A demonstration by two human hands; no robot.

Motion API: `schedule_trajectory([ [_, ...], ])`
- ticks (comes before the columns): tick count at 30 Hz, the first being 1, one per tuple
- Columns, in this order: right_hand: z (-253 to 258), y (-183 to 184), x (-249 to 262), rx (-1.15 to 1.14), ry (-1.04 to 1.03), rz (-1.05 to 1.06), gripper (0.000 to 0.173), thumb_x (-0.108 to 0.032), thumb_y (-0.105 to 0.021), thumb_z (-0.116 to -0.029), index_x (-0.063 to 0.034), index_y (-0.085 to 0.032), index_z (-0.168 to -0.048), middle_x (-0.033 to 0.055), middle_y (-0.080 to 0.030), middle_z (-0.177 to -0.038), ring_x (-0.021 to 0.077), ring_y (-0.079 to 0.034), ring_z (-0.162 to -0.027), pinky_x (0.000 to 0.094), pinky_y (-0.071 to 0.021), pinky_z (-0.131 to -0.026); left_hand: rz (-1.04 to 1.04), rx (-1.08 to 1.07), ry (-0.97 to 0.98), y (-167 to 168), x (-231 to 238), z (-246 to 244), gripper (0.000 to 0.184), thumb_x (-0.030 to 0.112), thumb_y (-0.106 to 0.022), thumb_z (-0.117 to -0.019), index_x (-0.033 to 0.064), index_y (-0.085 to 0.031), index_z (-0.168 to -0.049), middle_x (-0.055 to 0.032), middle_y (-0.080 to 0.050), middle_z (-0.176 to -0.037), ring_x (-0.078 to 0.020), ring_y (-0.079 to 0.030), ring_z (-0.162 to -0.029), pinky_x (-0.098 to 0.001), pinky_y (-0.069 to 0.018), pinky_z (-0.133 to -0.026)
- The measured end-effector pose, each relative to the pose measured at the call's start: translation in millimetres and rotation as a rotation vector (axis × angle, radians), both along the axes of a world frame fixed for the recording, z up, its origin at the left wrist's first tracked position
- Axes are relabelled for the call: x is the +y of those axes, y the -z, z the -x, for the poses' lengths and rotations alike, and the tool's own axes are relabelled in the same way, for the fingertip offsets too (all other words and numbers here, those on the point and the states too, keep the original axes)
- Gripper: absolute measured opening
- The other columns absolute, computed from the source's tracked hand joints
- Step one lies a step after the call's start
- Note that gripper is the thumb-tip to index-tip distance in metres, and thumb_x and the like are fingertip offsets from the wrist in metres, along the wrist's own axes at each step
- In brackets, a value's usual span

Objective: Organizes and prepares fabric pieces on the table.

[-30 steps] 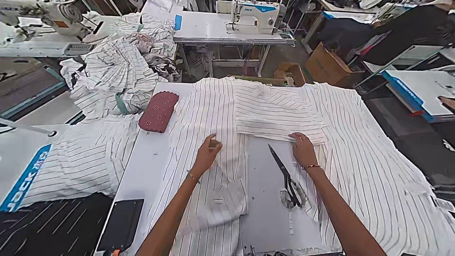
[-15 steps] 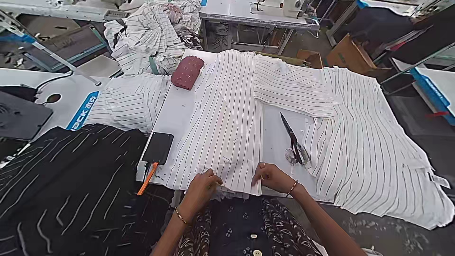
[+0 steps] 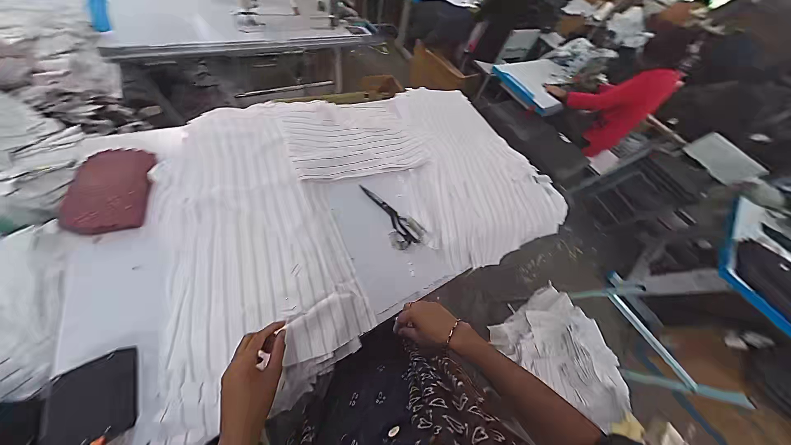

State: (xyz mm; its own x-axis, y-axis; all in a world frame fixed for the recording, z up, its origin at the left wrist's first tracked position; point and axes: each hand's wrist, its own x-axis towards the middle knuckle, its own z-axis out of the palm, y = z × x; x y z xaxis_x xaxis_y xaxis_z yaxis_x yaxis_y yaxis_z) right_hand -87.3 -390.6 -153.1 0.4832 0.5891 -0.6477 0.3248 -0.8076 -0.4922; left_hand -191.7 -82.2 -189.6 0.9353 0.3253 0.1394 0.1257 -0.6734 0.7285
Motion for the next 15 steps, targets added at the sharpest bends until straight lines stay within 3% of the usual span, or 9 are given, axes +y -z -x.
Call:
schedule_trajectory([
  [4,6,-8,-45,-0.151,0.421,0.031,0.032,-0.021,-0.053,-0.1053,-0.0073,-0.069,-0.129,0.0203,-0.066,-0.130,0.0363,-0.062,-0.123,0.0559,-0.0464,-0.104,0.074,-0.025,0.229,17,-37,-8,0.024,0.004,-0.058,-0.0964,-0.0098,-0.071,-0.111,-0.0265,-0.069,-0.090,-0.0330,-0.067,-0.075,-0.0420,-0.0567,-0.069],
  [7,3,4,-72,-0.385,0.746,-0.042,0.033,-0.024,-0.053,-0.1056,-0.0068,-0.070,-0.128,0.0189,-0.068,-0.125,0.0326,-0.066,-0.115,0.0487,-0.0504,-0.101,0.090,-0.016,0.403,20,-61,-15,0.022,0.003,-0.059,-0.0956,-0.0095,-0.073,-0.108,-0.0252,-0.070,-0.091,-0.0338,-0.069,-0.077,-0.0434,-0.0579,-0.073],
  [10,-13,25,-94,-0.717,1.054,-0.129,0.035,-0.021,-0.058,-0.1018,-0.0020,-0.067,-0.130,0.0227,-0.065,-0.130,0.0346,-0.066,-0.114,0.0459,-0.0524,-0.100,0.087,-0.012,0.495,19,-70,-19,0.022,0.002,-0.059,-0.0952,-0.0103,-0.072,-0.107,-0.0260,-0.070,-0.092,-0.0337,-0.069,-0.079,-0.0436,-0.0579,-0.075],
  [13,-37,49,-110,-0.901,1.221,-0.192,0.054,-0.030,-0.073,-0.0928,0.0045,-0.061,-0.133,0.0285,-0.059,-0.135,0.0399,-0.063,-0.118,0.0488,-0.0524,-0.100,0.090,0.009,0.498,17,-67,-20,0.022,0.002,-0.058,-0.0965,-0.0109,-0.072,-0.108,-0.0263,-0.070,-0.092,-0.0312,-0.068,-0.079,-0.0398,-0.0571,-0.074],
  [15,-43,54,-115,-0.877,1.237,-0.155,0.050,-0.026,-0.071,-0.0941,0.0037,-0.061,-0.133,0.0261,-0.061,-0.135,0.0378,-0.063,-0.120,0.0480,-0.0516,-0.102,0.068,0.029,0.476,16,-62,-17,0.022,0.003,-0.058,-0.0975,-0.0107,-0.072,-0.109,-0.0269,-0.070,-0.093,-0.0316,-0.069,-0.079,-0.0399,-0.0576,-0.075],
])
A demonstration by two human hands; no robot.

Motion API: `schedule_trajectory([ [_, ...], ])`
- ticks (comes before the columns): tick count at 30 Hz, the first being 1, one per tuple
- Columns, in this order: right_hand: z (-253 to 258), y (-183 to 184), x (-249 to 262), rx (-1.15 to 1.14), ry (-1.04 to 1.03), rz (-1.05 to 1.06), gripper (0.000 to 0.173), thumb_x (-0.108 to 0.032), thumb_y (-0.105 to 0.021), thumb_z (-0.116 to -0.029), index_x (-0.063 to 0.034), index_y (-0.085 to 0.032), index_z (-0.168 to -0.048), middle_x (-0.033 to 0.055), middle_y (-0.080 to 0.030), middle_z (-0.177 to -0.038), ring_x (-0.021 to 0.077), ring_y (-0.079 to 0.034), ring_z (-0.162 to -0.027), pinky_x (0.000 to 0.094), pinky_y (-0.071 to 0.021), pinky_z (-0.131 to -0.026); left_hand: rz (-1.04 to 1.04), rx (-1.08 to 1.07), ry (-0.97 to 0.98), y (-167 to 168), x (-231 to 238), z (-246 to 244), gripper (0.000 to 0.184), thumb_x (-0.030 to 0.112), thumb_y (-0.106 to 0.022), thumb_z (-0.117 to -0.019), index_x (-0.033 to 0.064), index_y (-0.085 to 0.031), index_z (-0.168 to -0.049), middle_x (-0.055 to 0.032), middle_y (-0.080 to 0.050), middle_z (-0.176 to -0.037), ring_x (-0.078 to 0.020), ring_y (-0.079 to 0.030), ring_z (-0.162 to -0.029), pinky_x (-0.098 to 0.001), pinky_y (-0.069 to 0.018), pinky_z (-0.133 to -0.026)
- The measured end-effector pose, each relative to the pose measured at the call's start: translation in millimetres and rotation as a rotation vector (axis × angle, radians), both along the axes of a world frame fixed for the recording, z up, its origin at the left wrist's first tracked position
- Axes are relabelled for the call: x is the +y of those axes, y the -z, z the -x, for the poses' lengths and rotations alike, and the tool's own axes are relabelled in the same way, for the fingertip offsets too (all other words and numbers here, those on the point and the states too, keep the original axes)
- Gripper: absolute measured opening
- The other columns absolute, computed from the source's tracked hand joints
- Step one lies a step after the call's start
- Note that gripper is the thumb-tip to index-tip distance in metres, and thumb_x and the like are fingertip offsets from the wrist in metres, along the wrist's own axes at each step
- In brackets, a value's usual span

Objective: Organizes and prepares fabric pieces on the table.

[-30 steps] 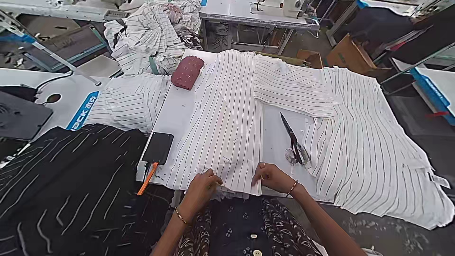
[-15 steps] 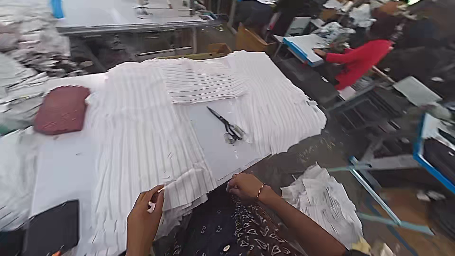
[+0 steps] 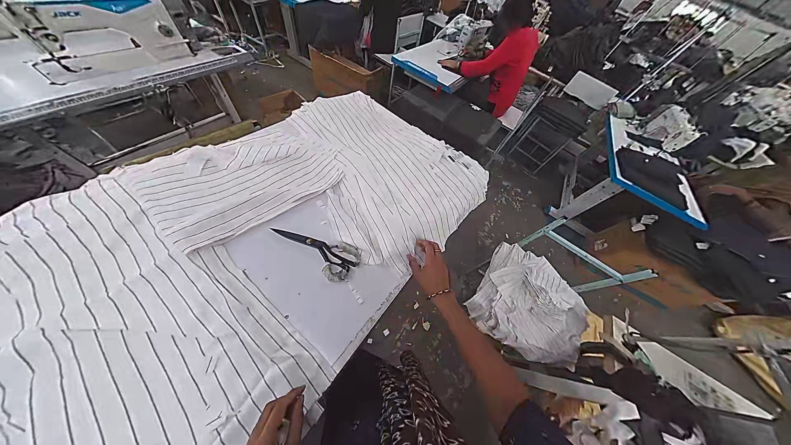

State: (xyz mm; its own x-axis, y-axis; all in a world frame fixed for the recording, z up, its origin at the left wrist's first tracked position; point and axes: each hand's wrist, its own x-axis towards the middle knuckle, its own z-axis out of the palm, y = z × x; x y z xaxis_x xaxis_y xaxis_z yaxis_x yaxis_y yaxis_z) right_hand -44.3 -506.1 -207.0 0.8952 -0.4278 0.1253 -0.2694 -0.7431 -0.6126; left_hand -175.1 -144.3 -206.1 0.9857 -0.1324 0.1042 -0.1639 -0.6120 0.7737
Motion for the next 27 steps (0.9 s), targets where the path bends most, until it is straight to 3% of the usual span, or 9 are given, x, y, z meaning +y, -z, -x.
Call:
schedule_trajectory([
  [4,6,-2,-12,-0.018,0.051,-0.044,0.033,-0.015,-0.063,-0.0968,0.0031,-0.067,-0.124,0.0238,-0.066,-0.127,0.0356,-0.066,-0.114,0.0470,-0.0521,-0.100,-0.028,0.030,-0.041,-1,10,4,0.024,0.006,-0.057,-0.1001,-0.0114,-0.071,-0.110,-0.0280,-0.070,-0.095,-0.0318,-0.070,-0.083,-0.0383,-0.0581,-0.079],
  [8,16,-2,-18,-0.047,0.002,-0.031,0.029,-0.017,-0.063,-0.0976,0.0028,-0.071,-0.118,0.0234,-0.067,-0.126,0.0355,-0.066,-0.116,0.0466,-0.0522,-0.101,-0.016,0.015,-0.029,-1,10,4,0.024,0.005,-0.057,-0.1001,-0.0119,-0.071,-0.110,-0.0282,-0.070,-0.095,-0.0315,-0.070,-0.081,-0.0390,-0.0585,-0.078],
  [12,5,-3,-18,-0.029,-0.061,-0.005,0.046,-0.029,-0.071,-0.0946,-0.0008,-0.066,-0.130,0.0223,-0.061,-0.138,0.0369,-0.062,-0.123,0.0506,-0.0505,-0.102,0.000,0.009,-0.013,-3,4,0,0.023,0.004,-0.058,-0.0988,-0.0104,-0.072,-0.110,-0.0266,-0.071,-0.094,-0.0312,-0.070,-0.080,-0.0406,-0.0584,-0.076],
  [14,0,-2,-19,-0.044,-0.089,-0.021,0.042,-0.030,-0.067,-0.0965,-0.0027,-0.068,-0.129,0.0206,-0.063,-0.136,0.0349,-0.064,-0.121,0.0498,-0.0516,-0.101,0.012,-0.021,-0.013,-3,1,2,0.022,0.004,-0.059,-0.0980,-0.0099,-0.072,-0.109,-0.0255,-0.071,-0.092,-0.0298,-0.070,-0.078,-0.0400,-0.0583,-0.075],
  [17,-9,-6,-22,-0.185,-0.035,-0.110,0.041,-0.024,-0.063,-0.0984,0.0037,-0.065,-0.129,0.0246,-0.065,-0.129,0.0359,-0.066,-0.115,0.0480,-0.0532,-0.098,0.024,-0.033,-0.033,-3,-2,7,0.023,0.005,-0.058,-0.0986,-0.0101,-0.072,-0.109,-0.0249,-0.071,-0.091,-0.0285,-0.070,-0.078,-0.0384,-0.0585,-0.074],
  [21,-24,0,-32,0.012,0.011,0.038,0.064,-0.023,-0.073,-0.0882,0.0021,-0.052,-0.143,0.0266,-0.047,-0.150,0.0399,-0.054,-0.133,0.0497,-0.0478,-0.106,0.021,0.016,-0.024,4,-5,19,0.024,0.006,-0.057,-0.0996,-0.0099,-0.072,-0.111,-0.0252,-0.072,-0.093,-0.0301,-0.071,-0.080,-0.0411,-0.0590,-0.077],
  [25,-26,-29,-48,0.071,0.054,0.055,0.034,-0.016,-0.055,-0.1023,0.0008,-0.066,-0.130,0.0222,-0.067,-0.130,0.0367,-0.066,-0.118,0.0515,-0.0497,-0.102,0.039,0.001,-0.004,1,-12,24,0.023,0.005,-0.058,-0.0988,-0.0106,-0.072,-0.110,-0.0248,-0.072,-0.092,-0.0307,-0.071,-0.079,-0.0408,-0.0592,-0.077],
  [27,-16,-48,-59,-0.054,0.082,0.022,0.031,-0.019,-0.057,-0.1037,0.0018,-0.071,-0.121,0.0219,-0.072,-0.118,0.0363,-0.069,-0.112,0.0526,-0.0498,-0.101,0.071,-0.006,0.000,-4,-17,23,0.022,0.003,-0.058,-0.0977,-0.0102,-0.072,-0.110,-0.0243,-0.072,-0.092,-0.0288,-0.071,-0.079,-0.0391,-0.0589,-0.076],
])
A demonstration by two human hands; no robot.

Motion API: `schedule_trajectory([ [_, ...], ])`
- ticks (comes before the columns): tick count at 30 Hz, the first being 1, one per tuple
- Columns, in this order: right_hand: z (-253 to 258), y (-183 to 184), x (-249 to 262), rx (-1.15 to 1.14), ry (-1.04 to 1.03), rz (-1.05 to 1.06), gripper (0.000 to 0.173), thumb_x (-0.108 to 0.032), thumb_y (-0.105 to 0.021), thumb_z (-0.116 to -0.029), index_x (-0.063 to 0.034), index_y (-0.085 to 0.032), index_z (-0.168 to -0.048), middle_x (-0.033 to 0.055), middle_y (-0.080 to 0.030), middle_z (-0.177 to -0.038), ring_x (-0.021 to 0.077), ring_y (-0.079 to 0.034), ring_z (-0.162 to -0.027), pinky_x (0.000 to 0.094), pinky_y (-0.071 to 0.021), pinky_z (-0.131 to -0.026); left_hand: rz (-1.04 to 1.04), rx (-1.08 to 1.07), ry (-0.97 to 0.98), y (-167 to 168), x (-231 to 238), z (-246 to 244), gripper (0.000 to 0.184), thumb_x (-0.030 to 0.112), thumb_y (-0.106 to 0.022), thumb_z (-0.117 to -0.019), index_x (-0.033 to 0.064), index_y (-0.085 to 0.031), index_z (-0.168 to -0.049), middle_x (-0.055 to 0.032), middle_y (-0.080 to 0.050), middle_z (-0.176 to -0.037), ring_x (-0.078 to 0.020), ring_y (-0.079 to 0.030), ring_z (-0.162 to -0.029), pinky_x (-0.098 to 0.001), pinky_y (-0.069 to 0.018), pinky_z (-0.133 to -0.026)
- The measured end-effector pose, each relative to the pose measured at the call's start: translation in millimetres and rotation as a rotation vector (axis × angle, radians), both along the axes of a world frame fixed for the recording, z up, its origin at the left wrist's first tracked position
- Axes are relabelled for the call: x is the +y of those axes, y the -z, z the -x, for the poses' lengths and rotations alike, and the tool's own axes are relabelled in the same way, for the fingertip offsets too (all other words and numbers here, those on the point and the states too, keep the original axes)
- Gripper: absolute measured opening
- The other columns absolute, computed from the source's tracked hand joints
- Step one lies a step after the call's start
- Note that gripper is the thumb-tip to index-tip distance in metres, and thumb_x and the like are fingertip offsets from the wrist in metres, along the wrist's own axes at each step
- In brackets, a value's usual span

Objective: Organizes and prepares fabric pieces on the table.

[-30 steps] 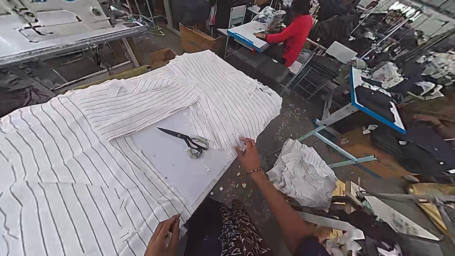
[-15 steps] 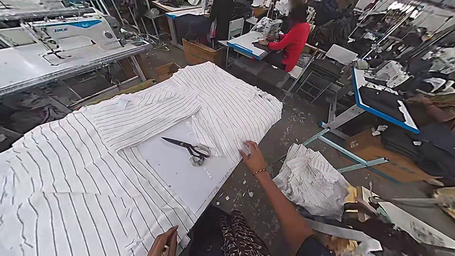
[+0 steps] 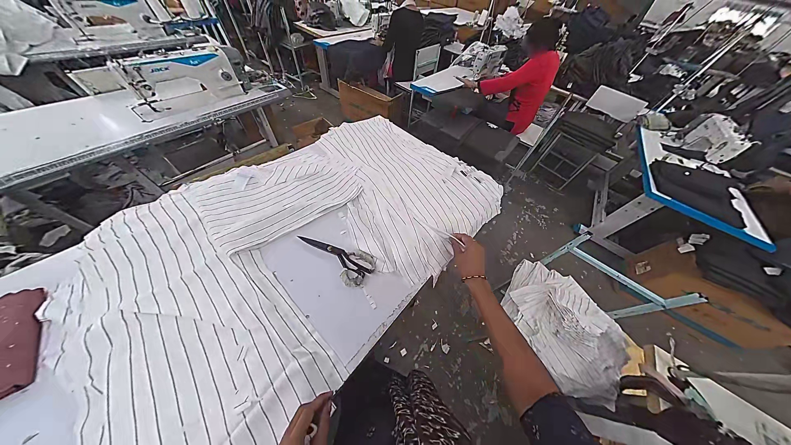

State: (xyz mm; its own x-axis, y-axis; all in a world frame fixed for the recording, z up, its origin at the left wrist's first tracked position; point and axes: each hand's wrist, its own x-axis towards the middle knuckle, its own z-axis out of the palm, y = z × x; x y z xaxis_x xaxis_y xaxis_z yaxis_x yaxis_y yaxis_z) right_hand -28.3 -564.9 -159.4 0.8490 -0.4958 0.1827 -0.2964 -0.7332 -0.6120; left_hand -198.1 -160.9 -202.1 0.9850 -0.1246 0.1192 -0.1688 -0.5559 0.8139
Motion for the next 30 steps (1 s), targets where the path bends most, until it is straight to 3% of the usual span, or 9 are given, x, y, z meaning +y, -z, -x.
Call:
schedule_trajectory([
  [4,31,-25,8,-0.234,-0.192,0.088,0.021,-0.015,-0.069,-0.0950,0.0032,-0.077,-0.102,0.0193,-0.076,-0.098,0.0335,-0.075,-0.091,0.0501,-0.0580,-0.086,0.162,-0.055,0.057,-12,-22,-18,0.021,0.002,-0.061,-0.0951,-0.0094,-0.073,-0.107,-0.0195,-0.073,-0.089,-0.0152,-0.069,-0.076,-0.0265,-0.0572,-0.075],
  [6,59,-33,43,-0.197,-0.373,0.060,0.020,-0.011,-0.065,-0.0964,0.0015,-0.078,-0.105,0.0182,-0.077,-0.104,0.0334,-0.075,-0.096,0.0519,-0.0586,-0.088,0.266,0.006,0.089,-22,-44,-32,0.024,0.009,-0.061,-0.0976,-0.0076,-0.073,-0.110,-0.0151,-0.075,-0.094,-0.0086,-0.071,-0.083,-0.0218,-0.0573,-0.081],
  [9,113,-25,112,-0.134,-0.735,-0.020,0.023,-0.003,-0.059,-0.0979,0.0000,-0.077,-0.112,0.0175,-0.077,-0.103,0.0322,-0.077,-0.092,0.0498,-0.0616,-0.082,0.439,0.380,0.151,-38,-73,-68,0.044,0.020,-0.054,-0.1022,-0.0089,-0.056,-0.135,-0.0141,-0.074,-0.111,-0.0148,-0.073,-0.095,-0.0311,-0.0596,-0.085],
  [10,131,-23,131,-0.041,-0.904,-0.081,0.027,0.002,-0.057,-0.0973,0.0009,-0.074,-0.118,0.0202,-0.076,-0.105,0.0351,-0.076,-0.093,0.0517,-0.0609,-0.083,0.472,0.489,0.133,-40,-76,-81,0.043,0.018,-0.056,-0.1032,-0.0084,-0.053,-0.137,-0.0115,-0.074,-0.105,-0.0129,-0.073,-0.090,-0.0311,-0.0601,-0.082],
  [14,149,-35,162,0.515,-1.384,-0.217,0.044,0.008,-0.049,-0.0999,0.0050,-0.055,-0.143,0.0343,-0.068,-0.107,0.0507,-0.068,-0.099,0.0626,-0.0504,-0.090,0.554,0.580,-0.023,-49,-62,-111,0.017,-0.001,-0.058,-0.0998,-0.0068,-0.066,-0.115,-0.0043,-0.073,-0.076,-0.0068,-0.068,-0.060,-0.0234,-0.0586,-0.060],
  [17,138,-46,158,0.480,-1.393,-0.213,0.031,-0.001,-0.052,-0.1026,0.0052,-0.066,-0.130,0.0306,-0.072,-0.103,0.0470,-0.071,-0.097,0.0612,-0.0518,-0.090,0.502,0.518,-0.095,-51,-55,-106,0.012,0.000,-0.059,-0.0999,-0.0034,-0.069,-0.106,-0.0010,-0.072,-0.078,-0.0018,-0.064,-0.063,-0.0191,-0.0538,-0.061],
  [19,125,-61,159,0.440,-1.430,-0.214,0.026,-0.005,-0.059,-0.1010,0.0044,-0.071,-0.122,0.0254,-0.074,-0.102,0.0409,-0.073,-0.096,0.0589,-0.0528,-0.091,0.462,0.471,-0.123,-49,-64,-95,0.018,0.002,-0.061,-0.0983,-0.0049,-0.066,-0.114,-0.0080,-0.072,-0.093,-0.0079,-0.066,-0.079,-0.0255,-0.0535,-0.072],
  [23,106,-69,173,0.162,-1.606,-0.360,0.011,0.000,-0.069,-0.0913,0.0038,-0.077,-0.097,0.0158,-0.077,-0.088,0.0253,-0.075,-0.081,0.0423,-0.0590,-0.081,0.415,0.525,-0.080,-42,-83,-62,0.064,0.007,-0.073,-0.0913,-0.0117,-0.042,-0.144,-0.0291,-0.059,-0.130,-0.0330,-0.067,-0.107,-0.0434,-0.0563,-0.091],
  [30,83,-51,171,0.500,-1.448,-0.035,0.023,-0.010,-0.058,-0.1022,-0.0016,-0.075,-0.114,0.0185,-0.075,-0.109,0.0348,-0.073,-0.102,0.0538,-0.0537,-0.094,0.039,0.353,-0.233,-12,-62,-54,0.049,0.025,-0.063,-0.0997,-0.0085,-0.058,-0.134,-0.0302,-0.060,-0.129,-0.0443,-0.058,-0.119,-0.0530,-0.0469,-0.103],
])
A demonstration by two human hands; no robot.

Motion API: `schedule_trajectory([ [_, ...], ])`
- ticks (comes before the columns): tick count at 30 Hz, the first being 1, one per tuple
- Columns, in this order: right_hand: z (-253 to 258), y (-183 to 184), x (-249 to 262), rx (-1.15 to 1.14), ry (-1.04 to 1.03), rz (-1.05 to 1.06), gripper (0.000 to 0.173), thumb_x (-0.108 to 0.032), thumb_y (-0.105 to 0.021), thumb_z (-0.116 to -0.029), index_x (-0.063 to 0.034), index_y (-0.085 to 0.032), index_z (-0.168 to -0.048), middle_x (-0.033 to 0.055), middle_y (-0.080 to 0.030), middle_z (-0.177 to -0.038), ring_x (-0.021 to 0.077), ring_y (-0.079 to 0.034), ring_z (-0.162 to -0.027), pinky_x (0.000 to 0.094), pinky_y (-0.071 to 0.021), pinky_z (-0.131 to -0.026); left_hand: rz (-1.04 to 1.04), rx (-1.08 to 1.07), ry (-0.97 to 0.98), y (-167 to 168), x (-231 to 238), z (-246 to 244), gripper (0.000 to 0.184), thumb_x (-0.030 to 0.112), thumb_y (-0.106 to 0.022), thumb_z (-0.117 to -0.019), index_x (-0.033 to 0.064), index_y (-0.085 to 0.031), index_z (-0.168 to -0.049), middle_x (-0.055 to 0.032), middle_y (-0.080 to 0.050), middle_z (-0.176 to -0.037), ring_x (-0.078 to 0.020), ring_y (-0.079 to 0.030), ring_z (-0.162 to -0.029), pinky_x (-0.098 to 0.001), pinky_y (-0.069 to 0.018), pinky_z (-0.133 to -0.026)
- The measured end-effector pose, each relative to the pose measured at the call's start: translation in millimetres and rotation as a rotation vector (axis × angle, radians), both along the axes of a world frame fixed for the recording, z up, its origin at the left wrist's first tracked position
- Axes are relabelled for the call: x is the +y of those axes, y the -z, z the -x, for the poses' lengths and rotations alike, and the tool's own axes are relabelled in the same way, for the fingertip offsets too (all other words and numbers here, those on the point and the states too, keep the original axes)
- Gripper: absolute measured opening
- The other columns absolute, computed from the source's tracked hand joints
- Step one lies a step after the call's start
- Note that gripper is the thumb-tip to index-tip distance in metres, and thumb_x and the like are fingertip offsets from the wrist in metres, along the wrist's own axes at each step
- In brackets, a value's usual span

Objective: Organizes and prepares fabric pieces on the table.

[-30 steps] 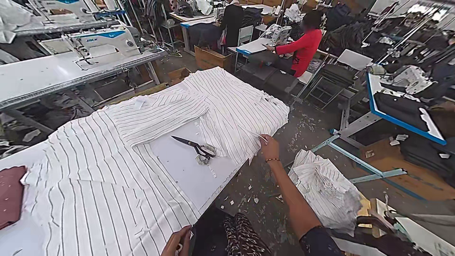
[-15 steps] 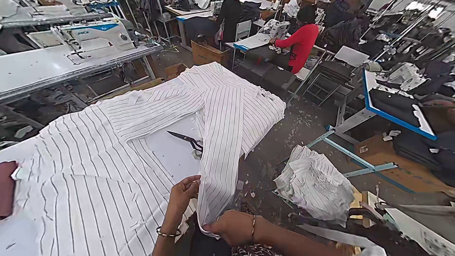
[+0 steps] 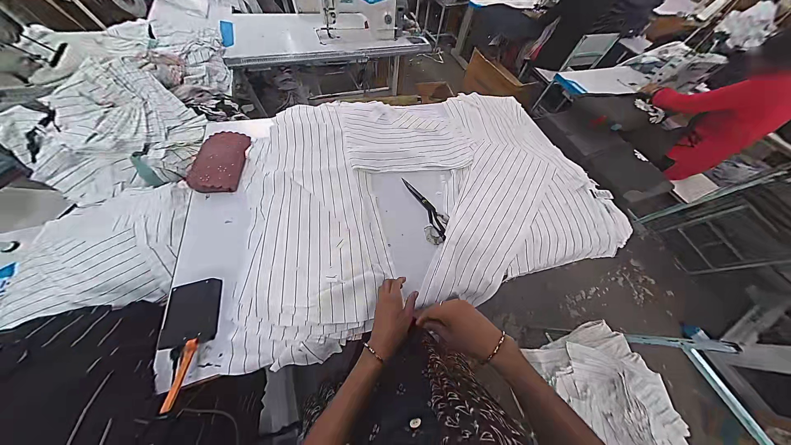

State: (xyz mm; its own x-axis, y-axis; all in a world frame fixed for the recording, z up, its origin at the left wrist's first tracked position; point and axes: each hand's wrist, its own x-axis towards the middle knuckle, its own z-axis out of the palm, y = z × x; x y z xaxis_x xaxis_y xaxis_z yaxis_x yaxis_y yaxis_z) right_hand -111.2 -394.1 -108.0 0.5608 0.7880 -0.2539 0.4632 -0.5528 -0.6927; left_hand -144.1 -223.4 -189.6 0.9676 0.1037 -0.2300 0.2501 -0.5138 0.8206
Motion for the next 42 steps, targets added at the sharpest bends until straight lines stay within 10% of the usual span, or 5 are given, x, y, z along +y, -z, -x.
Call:
schedule_trajectory([
  [9,-9,-4,-32,-0.172,0.284,-0.115,0.020,-0.010,-0.062,-0.0991,-0.0026,-0.077,-0.111,0.0138,-0.077,-0.105,0.0276,-0.075,-0.096,0.0446,-0.0584,-0.091,-0.157,0.288,0.299,-15,-23,-71,0.038,0.032,-0.065,-0.0995,0.0004,-0.069,-0.120,-0.0222,-0.063,-0.124,-0.0385,-0.055,-0.125,-0.0545,-0.0391,-0.106],
  [19,-47,-13,-16,-0.378,0.258,-0.477,0.019,-0.014,-0.065,-0.0974,-0.0025,-0.078,-0.107,0.0098,-0.076,-0.111,0.0148,-0.073,-0.106,0.0280,-0.0567,-0.097,0.930,-0.049,0.269,-40,-29,-2,0.016,0.000,-0.058,-0.0982,-0.0057,-0.069,-0.109,0.0008,-0.073,-0.100,0.0029,-0.066,-0.088,-0.0188,-0.0547,-0.083],
  [29,-61,7,23,0.065,-0.064,-0.100,0.032,-0.032,-0.064,-0.1003,-0.0025,-0.076,-0.101,0.0108,-0.072,-0.079,0.0173,-0.065,-0.069,0.0384,-0.0515,-0.069,0.316,0.010,-0.238,-30,32,19,0.027,0.018,-0.063,-0.1001,-0.0027,-0.060,-0.118,0.0009,-0.054,-0.063,-0.0076,-0.049,-0.053,-0.0273,-0.0448,-0.056],
  [36,-72,-18,37,0.176,-0.308,0.569,0.052,-0.046,-0.063,-0.0998,0.0032,-0.066,-0.115,0.0253,-0.069,-0.100,0.0423,-0.066,-0.098,0.0619,-0.0475,-0.087,-0.287,0.560,0.030,-36,34,-71,0.051,0.036,-0.041,-0.1085,0.0007,-0.043,-0.145,-0.0236,-0.065,-0.128,-0.0398,-0.064,-0.121,-0.0568,-0.0502,-0.099],
  [42,-75,4,52,0.272,-0.334,0.179,0.044,-0.037,-0.069,-0.0973,0.0072,-0.063,-0.100,0.0209,-0.063,-0.082,0.0327,-0.062,-0.078,0.0523,-0.0469,-0.073,-0.027,0.083,-0.292,-61,101,3,0.032,0.015,-0.055,-0.1021,-0.0095,-0.058,-0.123,-0.0186,-0.066,-0.074,-0.0327,-0.066,-0.070,-0.0526,-0.0536,-0.071],
])
